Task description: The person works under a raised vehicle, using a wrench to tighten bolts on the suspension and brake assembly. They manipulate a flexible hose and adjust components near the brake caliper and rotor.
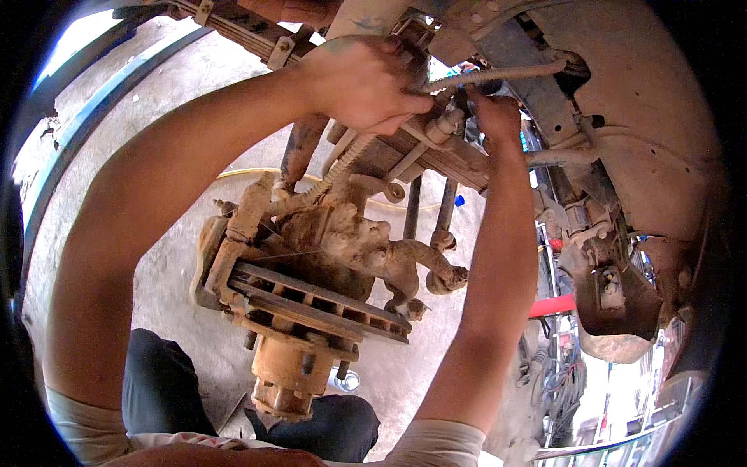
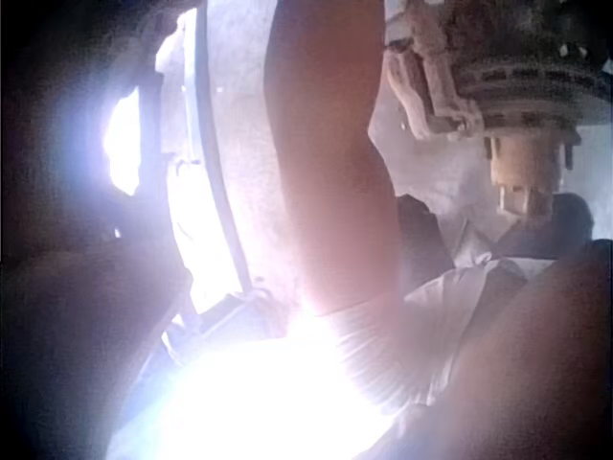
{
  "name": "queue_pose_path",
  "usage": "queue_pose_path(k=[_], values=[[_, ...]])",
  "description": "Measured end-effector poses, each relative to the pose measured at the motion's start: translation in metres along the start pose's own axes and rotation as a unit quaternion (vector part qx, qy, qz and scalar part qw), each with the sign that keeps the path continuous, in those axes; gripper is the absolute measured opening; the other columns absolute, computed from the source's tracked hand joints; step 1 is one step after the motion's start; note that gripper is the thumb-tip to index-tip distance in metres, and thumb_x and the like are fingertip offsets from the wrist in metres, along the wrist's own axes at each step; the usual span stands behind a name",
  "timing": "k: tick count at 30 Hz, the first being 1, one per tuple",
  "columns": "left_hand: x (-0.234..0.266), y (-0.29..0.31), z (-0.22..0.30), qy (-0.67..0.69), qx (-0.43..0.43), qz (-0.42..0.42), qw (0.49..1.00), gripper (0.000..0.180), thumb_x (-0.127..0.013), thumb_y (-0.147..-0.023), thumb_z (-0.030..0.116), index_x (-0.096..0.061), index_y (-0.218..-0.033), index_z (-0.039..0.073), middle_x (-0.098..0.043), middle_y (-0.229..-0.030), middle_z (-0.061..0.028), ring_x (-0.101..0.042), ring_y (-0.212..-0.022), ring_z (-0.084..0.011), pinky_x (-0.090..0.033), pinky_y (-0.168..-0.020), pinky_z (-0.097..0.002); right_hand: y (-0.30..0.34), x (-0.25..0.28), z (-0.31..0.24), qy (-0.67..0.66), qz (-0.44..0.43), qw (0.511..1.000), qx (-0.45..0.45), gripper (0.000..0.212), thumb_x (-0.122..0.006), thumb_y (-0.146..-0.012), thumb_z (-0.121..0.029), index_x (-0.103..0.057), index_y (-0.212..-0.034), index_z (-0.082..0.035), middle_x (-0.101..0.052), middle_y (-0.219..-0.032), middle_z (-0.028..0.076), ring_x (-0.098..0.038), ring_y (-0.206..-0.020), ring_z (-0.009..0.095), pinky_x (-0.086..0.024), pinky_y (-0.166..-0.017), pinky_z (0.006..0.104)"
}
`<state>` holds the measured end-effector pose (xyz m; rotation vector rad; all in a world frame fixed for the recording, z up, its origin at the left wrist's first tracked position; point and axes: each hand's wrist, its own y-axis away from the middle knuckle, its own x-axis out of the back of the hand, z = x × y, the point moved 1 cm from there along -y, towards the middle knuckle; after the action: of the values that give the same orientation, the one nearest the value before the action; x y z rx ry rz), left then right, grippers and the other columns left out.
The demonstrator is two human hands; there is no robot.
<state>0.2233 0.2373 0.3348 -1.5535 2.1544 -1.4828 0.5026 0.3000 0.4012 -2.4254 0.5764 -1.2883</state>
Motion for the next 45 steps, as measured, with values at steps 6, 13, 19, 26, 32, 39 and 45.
queue_pose_path(k=[6, 13, 19, 26, 32, 39, 45], values=[[0.005, 0.005, -0.005, 0.005, -0.003, 0.003, 1.000, 0.022, -0.057, -0.083, 0.034, -0.061, -0.100, 0.020, -0.064, -0.072, -0.0075, -0.066, -0.074, -0.0268, -0.054, -0.075, -0.0393, 0.026, -0.005, -0.024, 0.049, 0.008, 0.995, 0.090, 0.051, -0.073, -0.081, -0.042, -0.071, -0.091, 0.007, -0.070, -0.093, 0.024, -0.068, -0.090, 0.032, -0.048, -0.083, 0.0407], [-0.004, 0.002, -0.008, -0.024, -0.033, 0.060, 0.997, 0.019, -0.055, -0.085, 0.035, -0.060, -0.093, 0.019, -0.061, -0.060, -0.0068, -0.064, -0.064, -0.0270, -0.052, -0.066, -0.0391, 0.027, -0.002, -0.031, 0.138, 0.078, 0.985, 0.064, 0.056, -0.069, -0.081, -0.052, -0.072, -0.093, 0.002, -0.070, -0.093, 0.024, -0.067, -0.093, 0.037, -0.048, -0.086, 0.0427], [-0.002, 0.002, -0.005, -0.012, -0.022, 0.048, 0.999, 0.019, -0.054, -0.087, 0.037, -0.060, -0.091, 0.019, -0.060, -0.054, -0.0067, -0.062, -0.053, -0.0273, -0.052, -0.058, -0.0393, 0.032, 0.002, -0.032, 0.206, 0.097, 0.968, 0.109, 0.057, -0.065, -0.082, -0.057, -0.073, -0.081, -0.001, -0.069, -0.086, 0.024, -0.067, -0.086, 0.039, -0.050, -0.079, 0.0451], [-0.002, 0.002, -0.006, -0.030, -0.030, 0.055, 0.998, 0.021, -0.053, -0.088, 0.039, -0.061, -0.095, 0.021, -0.060, -0.055, -0.0069, -0.062, -0.054, -0.0279, -0.052, -0.056, -0.0401, 0.017, 0.001, -0.018, 0.104, 0.055, 0.990, 0.080, 0.048, -0.070, -0.081, -0.048, -0.072, -0.085, 0.000, -0.067, -0.083, 0.018, -0.063, -0.077, 0.031, -0.047, -0.070, 0.0403], [-0.004, 0.001, -0.004, -0.019, -0.032, 0.072, 0.997, 0.022, -0.052, -0.088, 0.038, -0.061, -0.097, 0.020, -0.060, -0.055, -0.0068, -0.062, -0.054, -0.0276, -0.053, -0.058, -0.0396, 0.010, -0.006, -0.011, -0.140, 0.011, 0.989, -0.050, 0.029, -0.075, -0.084, -0.024, -0.065, -0.084, 0.002, -0.061, -0.074, 0.007, -0.052, -0.060, 0.013, -0.039, -0.050, 0.0281], [-0.009, 0.003, -0.005, 0.004, -0.026, 0.082, 0.996, 0.023, -0.053, -0.088, 0.037, -0.063, -0.099, 0.020, -0.058, -0.053, -0.0072, -0.062, -0.052, -0.0284, -0.053, -0.056, -0.0399, 0.028, -0.003, -0.021, -0.064, 0.009, 0.998, 0.008, 0.044, -0.076, -0.080, -0.037, -0.072, -0.095, 0.005, -0.072, -0.098, 0.016, -0.066, -0.087, 0.023, -0.049, -0.078, 0.0362], [-0.005, 0.002, -0.005, 0.006, -0.027, 0.083, 0.996, 0.023, -0.055, -0.087, 0.038, -0.063, -0.098, 0.020, -0.057, -0.051, -0.0072, -0.061, -0.049, -0.0282, -0.052, -0.053, -0.0399, 0.033, -0.005, -0.028, 0.169, 0.076, 0.980, 0.075, 0.049, -0.069, -0.080, -0.048, -0.074, -0.090, -0.001, -0.072, -0.091, 0.020, -0.069, -0.090, 0.033, -0.051, -0.084, 0.0392]])
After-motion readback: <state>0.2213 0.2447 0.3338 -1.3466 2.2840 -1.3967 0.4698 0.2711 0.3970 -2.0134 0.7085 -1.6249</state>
